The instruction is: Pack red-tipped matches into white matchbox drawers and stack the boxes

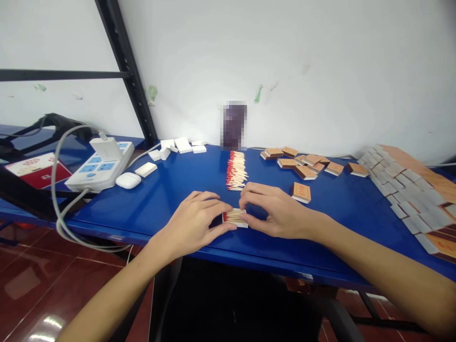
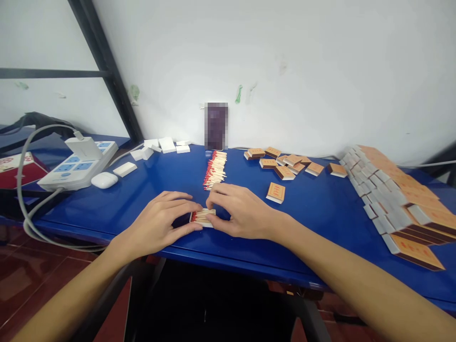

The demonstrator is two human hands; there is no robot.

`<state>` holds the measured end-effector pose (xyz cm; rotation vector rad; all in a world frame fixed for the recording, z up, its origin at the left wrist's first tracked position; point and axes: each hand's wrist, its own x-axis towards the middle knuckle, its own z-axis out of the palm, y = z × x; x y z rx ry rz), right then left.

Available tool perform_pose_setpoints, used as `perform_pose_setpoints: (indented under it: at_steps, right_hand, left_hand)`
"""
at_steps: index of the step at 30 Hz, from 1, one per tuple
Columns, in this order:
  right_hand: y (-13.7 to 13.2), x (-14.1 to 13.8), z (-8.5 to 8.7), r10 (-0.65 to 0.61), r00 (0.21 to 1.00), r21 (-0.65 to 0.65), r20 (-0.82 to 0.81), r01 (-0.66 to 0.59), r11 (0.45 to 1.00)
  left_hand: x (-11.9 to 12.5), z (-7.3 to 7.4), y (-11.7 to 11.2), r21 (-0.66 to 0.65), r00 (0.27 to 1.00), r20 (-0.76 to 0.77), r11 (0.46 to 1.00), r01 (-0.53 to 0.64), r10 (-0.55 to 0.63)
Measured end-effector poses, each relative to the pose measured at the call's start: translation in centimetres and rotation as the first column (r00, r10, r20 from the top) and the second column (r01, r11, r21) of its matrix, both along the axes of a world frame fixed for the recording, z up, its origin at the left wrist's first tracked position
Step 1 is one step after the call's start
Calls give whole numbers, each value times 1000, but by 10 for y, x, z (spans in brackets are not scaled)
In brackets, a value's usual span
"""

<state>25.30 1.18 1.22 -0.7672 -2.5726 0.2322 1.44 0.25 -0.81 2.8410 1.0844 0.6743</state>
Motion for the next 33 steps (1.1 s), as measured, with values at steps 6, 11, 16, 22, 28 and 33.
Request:
perform_pose_setpoints:
  at_steps: [6, 11, 16, 22, 28, 33]
  right_hand:
    - [3, 4, -2, 25, 999, 19, -21, -24, 1000]
    - [16, 6, -12, -198, 979, 30, -42, 199, 979]
    - [35, 6, -22, -351, 936, -13, 24, 351, 936]
    - [42, -1, -23, -372, 926, -23, 59, 374, 927]
    - [45, -4, -25, -385, 922, -59, 49, 387, 920]
    - [43, -4, -23, -385, 922, -100, 44, 387, 916]
  left_hand:
    - [-2, 0, 2, -24, 999, 9, 999, 49, -48]
    - [-2, 2, -1, -18, 986, 13, 986, 167, -167]
    - [-2, 3, -1, -62, 993, -7, 991, 119, -120]
    - [0, 5, -1, -97, 996, -10, 992, 85, -86]
    - [1, 6, 0, -125, 996, -9, 988, 88, -90]
    - [1, 6, 0, -127, 996, -9, 988, 92, -94]
